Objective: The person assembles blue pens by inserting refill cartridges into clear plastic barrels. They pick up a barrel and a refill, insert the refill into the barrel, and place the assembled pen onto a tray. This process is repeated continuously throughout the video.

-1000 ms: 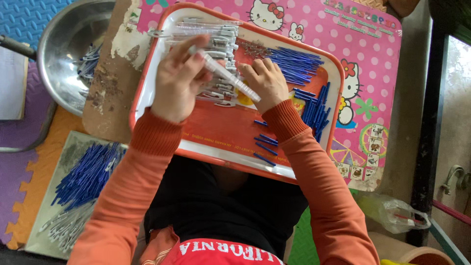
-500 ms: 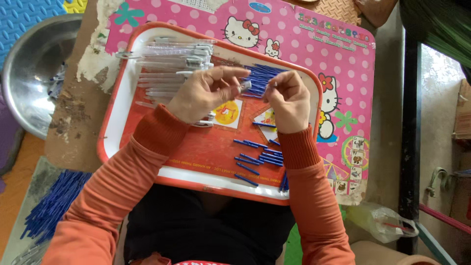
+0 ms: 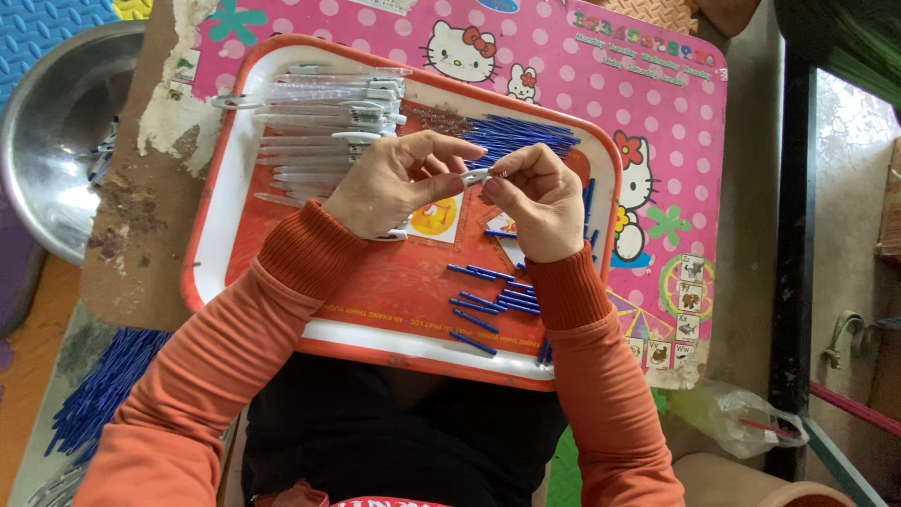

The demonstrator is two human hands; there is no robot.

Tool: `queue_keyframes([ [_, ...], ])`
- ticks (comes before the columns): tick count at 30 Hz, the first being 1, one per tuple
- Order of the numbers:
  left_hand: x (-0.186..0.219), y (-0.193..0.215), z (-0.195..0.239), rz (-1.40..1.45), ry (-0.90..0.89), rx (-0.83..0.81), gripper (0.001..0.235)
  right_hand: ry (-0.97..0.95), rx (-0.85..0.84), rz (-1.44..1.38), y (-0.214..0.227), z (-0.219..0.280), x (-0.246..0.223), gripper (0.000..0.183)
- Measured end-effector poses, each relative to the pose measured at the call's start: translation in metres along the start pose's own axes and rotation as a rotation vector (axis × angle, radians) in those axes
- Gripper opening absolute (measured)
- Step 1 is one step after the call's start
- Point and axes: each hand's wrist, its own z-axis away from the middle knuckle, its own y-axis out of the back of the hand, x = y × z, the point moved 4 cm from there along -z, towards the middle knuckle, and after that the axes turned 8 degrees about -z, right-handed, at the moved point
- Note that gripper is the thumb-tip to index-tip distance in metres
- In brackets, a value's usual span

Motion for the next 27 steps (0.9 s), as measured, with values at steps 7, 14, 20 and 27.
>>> queue_keyframes([
  [7,0.001,0.001,0.001,0.005,-0.043,-0.003,0.036,0.001,0.03,0.018,0.005,0.003,-0.002,0.017],
  [14,0.002,0.002,0.002,0.016,-0.096,-0.019,0.036,0.046,0.014,0.206,-0.011,0.004,-0.015,0.018],
  [20,0.0,0.001,0.001,0.001,-0.103,-0.017,0.036,0.056,0.006,0.173,-0.02,0.004,-0.02,0.026],
  [27,0.005,0.001,0.002,-0.011,-0.047,-0.03,0.033,0.072,0.026,0.285,-0.019,0.005,-0.019,0.02],
])
